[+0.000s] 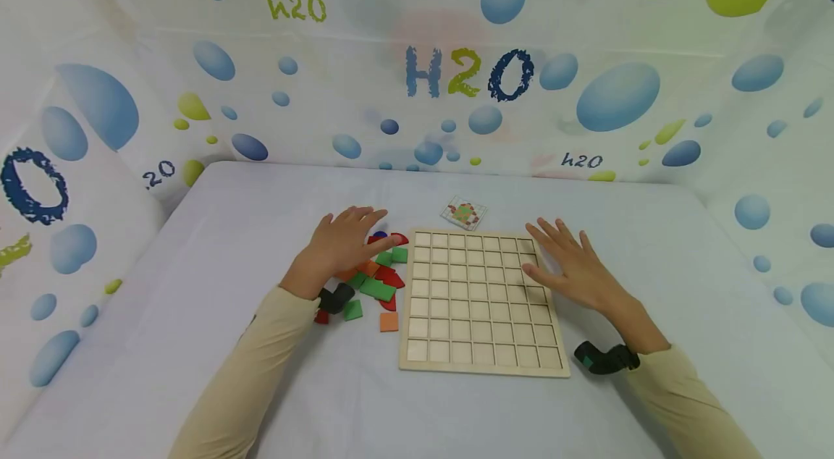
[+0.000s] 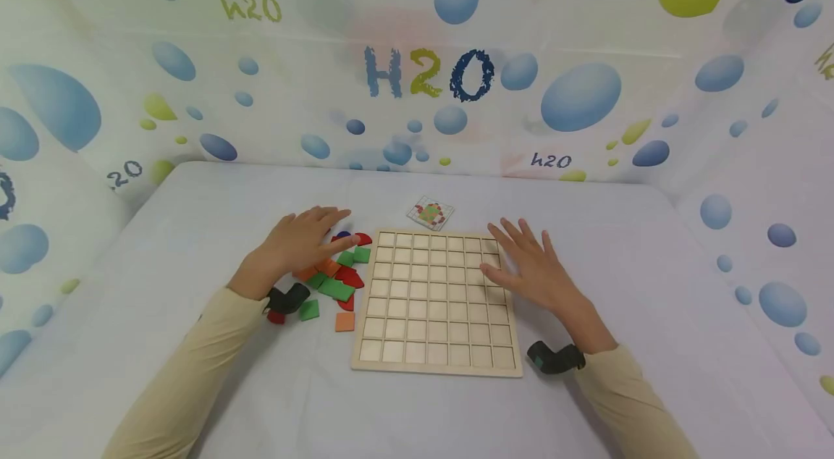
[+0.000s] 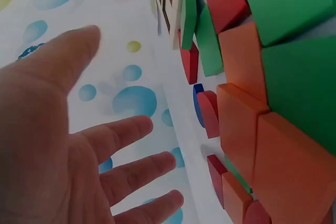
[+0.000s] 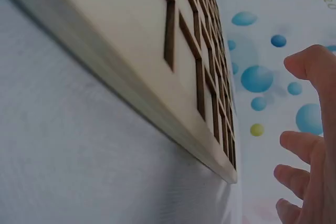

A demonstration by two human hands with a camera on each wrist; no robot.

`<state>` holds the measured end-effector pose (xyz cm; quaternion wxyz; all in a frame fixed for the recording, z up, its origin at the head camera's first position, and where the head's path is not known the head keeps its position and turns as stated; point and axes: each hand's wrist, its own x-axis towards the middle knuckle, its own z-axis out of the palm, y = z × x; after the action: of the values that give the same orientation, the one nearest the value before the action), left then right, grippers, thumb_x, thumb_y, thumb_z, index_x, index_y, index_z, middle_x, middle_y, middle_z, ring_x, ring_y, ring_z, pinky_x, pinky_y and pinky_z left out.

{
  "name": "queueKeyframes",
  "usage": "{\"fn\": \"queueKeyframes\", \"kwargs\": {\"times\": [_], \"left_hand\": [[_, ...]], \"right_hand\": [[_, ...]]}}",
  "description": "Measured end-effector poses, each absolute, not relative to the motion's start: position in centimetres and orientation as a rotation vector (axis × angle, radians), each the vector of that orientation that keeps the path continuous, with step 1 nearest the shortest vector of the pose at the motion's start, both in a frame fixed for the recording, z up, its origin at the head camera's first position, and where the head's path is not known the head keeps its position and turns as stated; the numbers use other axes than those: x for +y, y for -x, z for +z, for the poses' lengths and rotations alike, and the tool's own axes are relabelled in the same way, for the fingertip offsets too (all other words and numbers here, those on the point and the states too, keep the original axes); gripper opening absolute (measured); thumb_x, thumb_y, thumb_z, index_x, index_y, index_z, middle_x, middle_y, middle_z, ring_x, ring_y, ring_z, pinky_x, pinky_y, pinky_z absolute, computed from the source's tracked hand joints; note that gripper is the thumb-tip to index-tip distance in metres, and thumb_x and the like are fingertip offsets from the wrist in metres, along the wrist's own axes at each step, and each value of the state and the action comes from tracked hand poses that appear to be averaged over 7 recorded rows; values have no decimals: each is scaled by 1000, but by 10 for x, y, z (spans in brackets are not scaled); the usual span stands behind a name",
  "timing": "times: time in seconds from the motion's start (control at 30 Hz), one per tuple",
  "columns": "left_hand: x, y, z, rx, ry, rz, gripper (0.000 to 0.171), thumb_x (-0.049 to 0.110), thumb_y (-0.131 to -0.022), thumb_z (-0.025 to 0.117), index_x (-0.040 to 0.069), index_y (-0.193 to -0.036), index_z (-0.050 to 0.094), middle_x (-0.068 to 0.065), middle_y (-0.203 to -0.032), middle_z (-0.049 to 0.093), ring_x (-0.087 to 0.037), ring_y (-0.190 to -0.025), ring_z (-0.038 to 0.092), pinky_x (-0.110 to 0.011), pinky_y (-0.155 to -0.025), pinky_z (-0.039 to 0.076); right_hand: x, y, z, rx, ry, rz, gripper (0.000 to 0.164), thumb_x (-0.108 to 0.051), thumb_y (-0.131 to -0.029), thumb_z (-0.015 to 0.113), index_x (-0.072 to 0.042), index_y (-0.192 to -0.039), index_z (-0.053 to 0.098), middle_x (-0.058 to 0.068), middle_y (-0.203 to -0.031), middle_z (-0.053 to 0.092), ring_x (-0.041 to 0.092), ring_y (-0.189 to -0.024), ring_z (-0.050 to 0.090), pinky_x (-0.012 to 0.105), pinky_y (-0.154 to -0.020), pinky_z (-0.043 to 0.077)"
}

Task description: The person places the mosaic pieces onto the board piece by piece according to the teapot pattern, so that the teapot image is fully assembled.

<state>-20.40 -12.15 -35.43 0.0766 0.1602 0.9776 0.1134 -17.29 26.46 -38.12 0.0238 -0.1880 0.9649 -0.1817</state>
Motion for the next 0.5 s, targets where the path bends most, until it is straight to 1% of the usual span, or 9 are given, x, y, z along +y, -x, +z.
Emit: {"fn": "queueKeyframes", "kwargs": {"times": [0.07, 0.17, 0.27, 0.3, 0.37, 0.5], "left_hand": [[-121, 205, -356, 2935, -487, 313, 67, 53, -96, 51, 11, -148, 42, -17, -149, 43, -35, -137, 39, -62, -109, 27], [-119, 206, -357, 2935, -506, 267, 61, 47, -96, 55, 8, -142, 49, -17, -143, 49, -35, -129, 48, -60, -104, 34], [-117, 207, -357, 2932, -526, 253, 54, 42, -96, 58, 7, -135, 56, -17, -135, 56, -34, -121, 55, -58, -100, 39], [-117, 208, -357, 2933, -532, 255, 52, 42, -95, 59, 6, -133, 57, -17, -133, 57, -34, -119, 56, -58, -98, 41], [-116, 209, -359, 2937, -534, 269, 49, 40, -94, 60, 6, -130, 60, -16, -130, 60, -33, -116, 57, -57, -98, 41], [-116, 211, -365, 2967, -542, 260, 45, 39, -93, 63, 8, -126, 63, -15, -124, 61, -33, -114, 57, -55, -97, 41]], "right_hand": [[265, 171, -384, 2977, 583, -551, 76, -52, -96, 52, -14, -155, 25, 15, -160, 21, 40, -148, 9, 65, -113, 1], [267, 169, -388, 2955, 598, -568, 76, -51, -96, 52, -11, -155, 26, 17, -158, 25, 42, -145, 18, 65, -112, 11], [269, 167, -392, 2924, 623, -606, 76, -48, -96, 56, -8, -154, 28, 19, -156, 30, 44, -140, 27, 64, -109, 22], [270, 167, -394, 2918, 642, -616, 75, -46, -95, 57, -6, -152, 30, 19, -155, 31, 45, -139, 29, 64, -107, 25], [272, 166, -397, 2901, 678, -641, 72, -42, -95, 60, -3, -150, 34, 21, -153, 34, 47, -136, 30, 63, -106, 26], [275, 163, -400, 2880, 769, -704, 60, -32, -95, 63, 1, -142, 45, 24, -149, 37, 47, -133, 31, 64, -104, 29]]}}
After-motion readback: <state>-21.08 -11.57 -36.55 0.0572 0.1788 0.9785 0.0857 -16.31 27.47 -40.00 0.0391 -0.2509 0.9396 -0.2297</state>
